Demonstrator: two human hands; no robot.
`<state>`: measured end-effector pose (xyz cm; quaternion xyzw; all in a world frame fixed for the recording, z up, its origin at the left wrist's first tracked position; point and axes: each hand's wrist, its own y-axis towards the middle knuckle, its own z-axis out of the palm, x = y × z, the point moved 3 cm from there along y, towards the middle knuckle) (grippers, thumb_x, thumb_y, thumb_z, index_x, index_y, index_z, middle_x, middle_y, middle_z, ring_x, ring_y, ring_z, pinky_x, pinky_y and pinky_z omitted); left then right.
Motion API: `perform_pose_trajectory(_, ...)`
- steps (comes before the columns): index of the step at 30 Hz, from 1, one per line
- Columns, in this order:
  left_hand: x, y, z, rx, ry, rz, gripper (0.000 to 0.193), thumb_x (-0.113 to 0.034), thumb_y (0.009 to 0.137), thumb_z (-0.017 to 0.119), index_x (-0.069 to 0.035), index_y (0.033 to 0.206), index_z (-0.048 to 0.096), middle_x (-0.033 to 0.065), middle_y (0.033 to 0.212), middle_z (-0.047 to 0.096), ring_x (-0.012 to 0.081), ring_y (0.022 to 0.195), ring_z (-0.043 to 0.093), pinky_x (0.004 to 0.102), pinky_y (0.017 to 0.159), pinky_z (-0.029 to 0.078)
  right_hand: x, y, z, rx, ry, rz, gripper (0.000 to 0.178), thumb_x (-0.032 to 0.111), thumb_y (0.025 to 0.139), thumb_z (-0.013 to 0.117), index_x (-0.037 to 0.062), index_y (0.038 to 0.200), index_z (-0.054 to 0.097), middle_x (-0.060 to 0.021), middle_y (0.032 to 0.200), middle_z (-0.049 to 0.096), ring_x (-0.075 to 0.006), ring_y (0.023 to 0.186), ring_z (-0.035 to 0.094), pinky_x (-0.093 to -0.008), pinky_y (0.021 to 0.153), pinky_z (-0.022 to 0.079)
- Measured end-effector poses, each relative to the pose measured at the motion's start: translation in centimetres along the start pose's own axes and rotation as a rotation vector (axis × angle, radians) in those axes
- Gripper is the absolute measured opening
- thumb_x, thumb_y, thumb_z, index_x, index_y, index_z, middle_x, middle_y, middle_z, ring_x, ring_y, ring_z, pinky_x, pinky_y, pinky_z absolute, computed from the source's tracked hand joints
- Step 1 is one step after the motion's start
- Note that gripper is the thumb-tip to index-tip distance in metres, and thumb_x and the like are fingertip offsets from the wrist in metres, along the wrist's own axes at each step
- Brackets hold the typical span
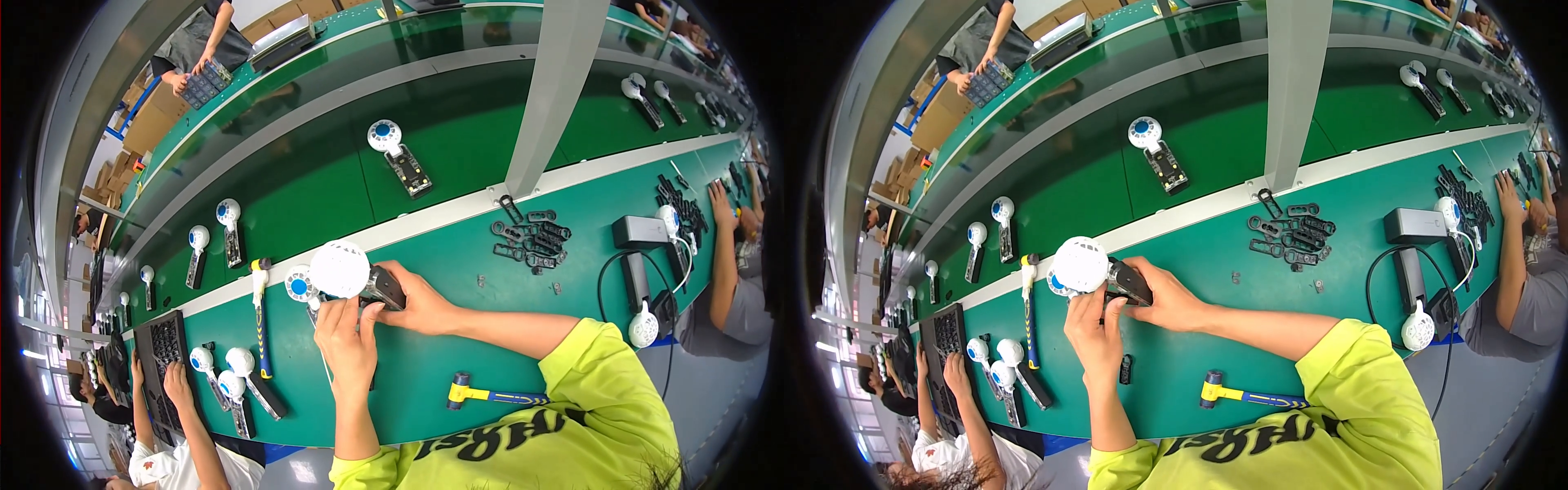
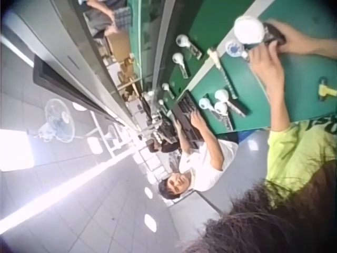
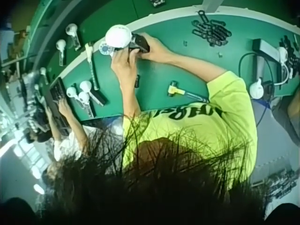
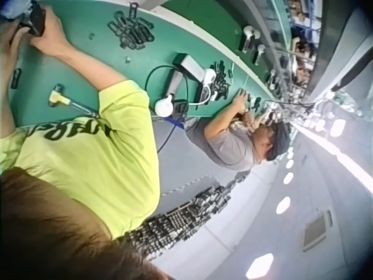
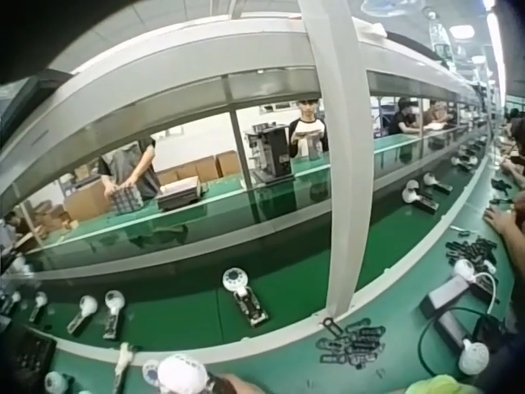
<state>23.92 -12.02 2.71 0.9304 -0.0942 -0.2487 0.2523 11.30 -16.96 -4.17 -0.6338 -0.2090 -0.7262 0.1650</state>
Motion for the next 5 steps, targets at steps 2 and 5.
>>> perform_pose_trajectory(2,-0.11,0.04,-0.08,0.022,0.005,-0.014,0.034,-0.015,0.077,0.077,0.005,0.102,0.068,0.0124,0.078,0.064,0.0282,0.072,0.055,0.0378,0.063,0.046,-0.12,0.02,-0.01,-0.006,0.010,0.010,0.064,0.010,0.079,0.076,0.0033,0.131,0.039,-0.0142,0.116,0.059,-0.0208,0.108,0.059,-0.0355,0.094,0.047)
perform_pose_trajectory(5,-0.50,0.13,-0.43,0.063,0.015,-0.038,0.034,-0.014,0.078,0.076,0.006,0.104,0.068,0.0132,0.082,0.064,0.0281,0.076,0.056,0.0385,0.066,0.046,-0.14,-0.01,-0.10,-0.031,-0.031,-0.052,0.065,0.006,0.076,0.075,0.0031,0.130,0.039,-0.0127,0.112,0.058,-0.0211,0.100,0.060,-0.0346,0.084,0.050)
